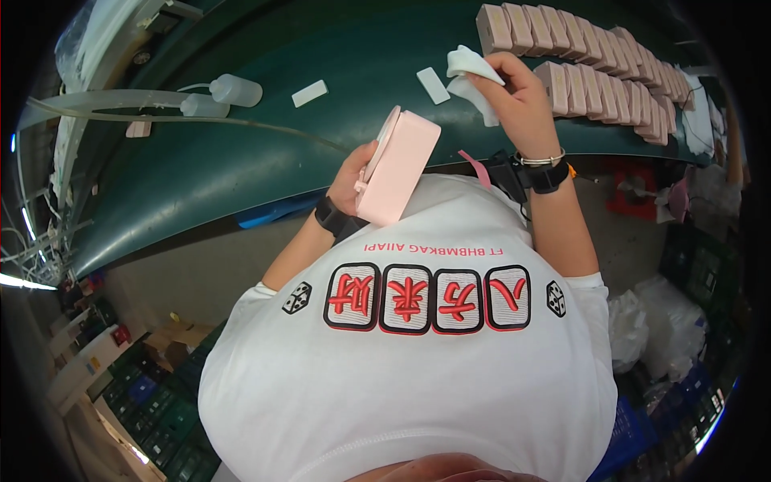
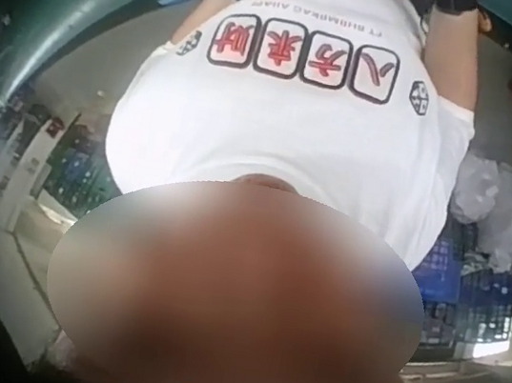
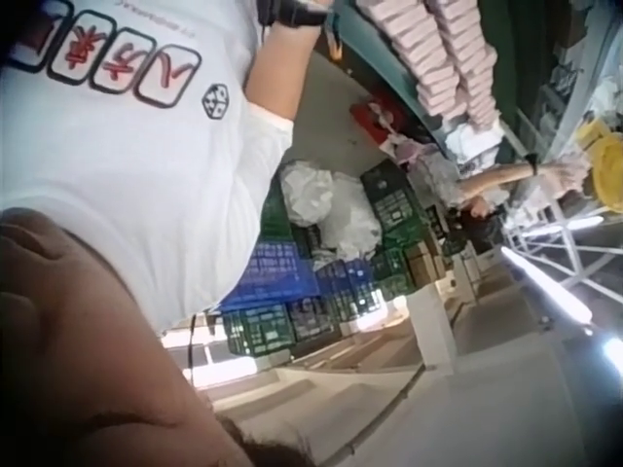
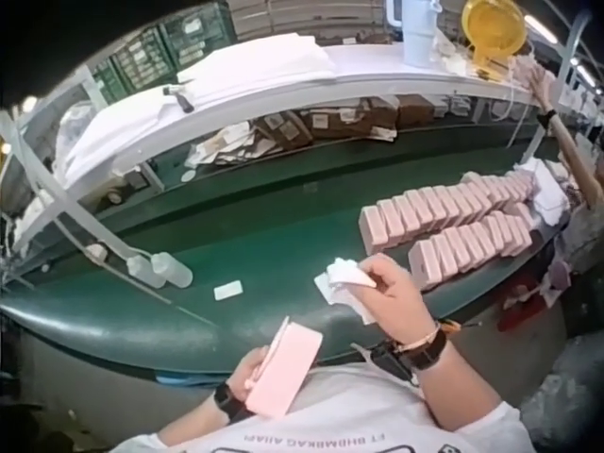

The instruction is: The person cleans pink electronic devices by blowing air on them with a nozzle and wiping the surfaces with a cloth. They periodically wet the cloth with liquid from a bottle before wiping the front and back of each device and placing them back on the conveyor belt.

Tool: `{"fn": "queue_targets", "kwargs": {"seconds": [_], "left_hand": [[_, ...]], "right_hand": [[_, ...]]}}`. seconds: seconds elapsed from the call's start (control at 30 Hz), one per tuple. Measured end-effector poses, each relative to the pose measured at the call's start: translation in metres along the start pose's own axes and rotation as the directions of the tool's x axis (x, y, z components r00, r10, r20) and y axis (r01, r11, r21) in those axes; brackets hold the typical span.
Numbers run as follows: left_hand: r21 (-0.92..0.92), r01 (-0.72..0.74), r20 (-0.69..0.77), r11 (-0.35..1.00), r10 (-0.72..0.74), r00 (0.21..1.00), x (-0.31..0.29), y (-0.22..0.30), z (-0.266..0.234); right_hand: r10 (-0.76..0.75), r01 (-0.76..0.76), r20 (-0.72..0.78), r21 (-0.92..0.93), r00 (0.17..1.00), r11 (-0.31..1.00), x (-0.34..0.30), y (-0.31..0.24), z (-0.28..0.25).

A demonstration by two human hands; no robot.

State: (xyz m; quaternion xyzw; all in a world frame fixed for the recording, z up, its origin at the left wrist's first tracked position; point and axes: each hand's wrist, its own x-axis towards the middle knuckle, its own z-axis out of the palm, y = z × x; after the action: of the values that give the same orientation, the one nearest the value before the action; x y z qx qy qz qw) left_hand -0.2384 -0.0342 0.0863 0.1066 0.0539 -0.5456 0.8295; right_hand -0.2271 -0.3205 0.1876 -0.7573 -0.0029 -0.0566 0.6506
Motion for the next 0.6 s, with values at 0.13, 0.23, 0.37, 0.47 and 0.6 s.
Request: {"fn": "queue_targets", "kwargs": {"seconds": [0.13, 0.23, 0.37, 0.47, 0.6], "left_hand": [[-0.028, 0.026, -0.042, 0.999, -0.027, 0.999, 0.003, -0.001, 0.021], [-0.059, 0.04, -0.035, 0.997, -0.042, 0.999, 0.007, -0.001, 0.027], [-0.067, 0.007, 0.024, 0.998, -0.006, 1.0, 0.008, -0.004, 0.035], [-0.114, -0.006, 0.052, 0.993, 0.012, 0.999, 0.011, -0.006, 0.038], [-0.114, -0.089, -0.109, 0.99, 0.076, 0.991, 0.011, -0.014, 0.047]], "right_hand": [[-0.122, 0.122, -0.041, -0.001, 0.992, 0.993, -0.011, -0.005, 0.001], [-0.165, 0.165, 0.002, 0.047, 0.986, 0.985, -0.025, -0.026, 0.021], [-0.336, 0.389, 0.269, -0.178, 0.903, 0.904, -0.033, -0.038, 0.036], [-0.501, 0.607, 0.356, -0.319, 0.789, 0.728, -0.034, -0.036, 0.039], [-0.447, 0.654, 0.574, -0.219, 0.686, 0.724, -0.049, -0.04, 0.044]]}}
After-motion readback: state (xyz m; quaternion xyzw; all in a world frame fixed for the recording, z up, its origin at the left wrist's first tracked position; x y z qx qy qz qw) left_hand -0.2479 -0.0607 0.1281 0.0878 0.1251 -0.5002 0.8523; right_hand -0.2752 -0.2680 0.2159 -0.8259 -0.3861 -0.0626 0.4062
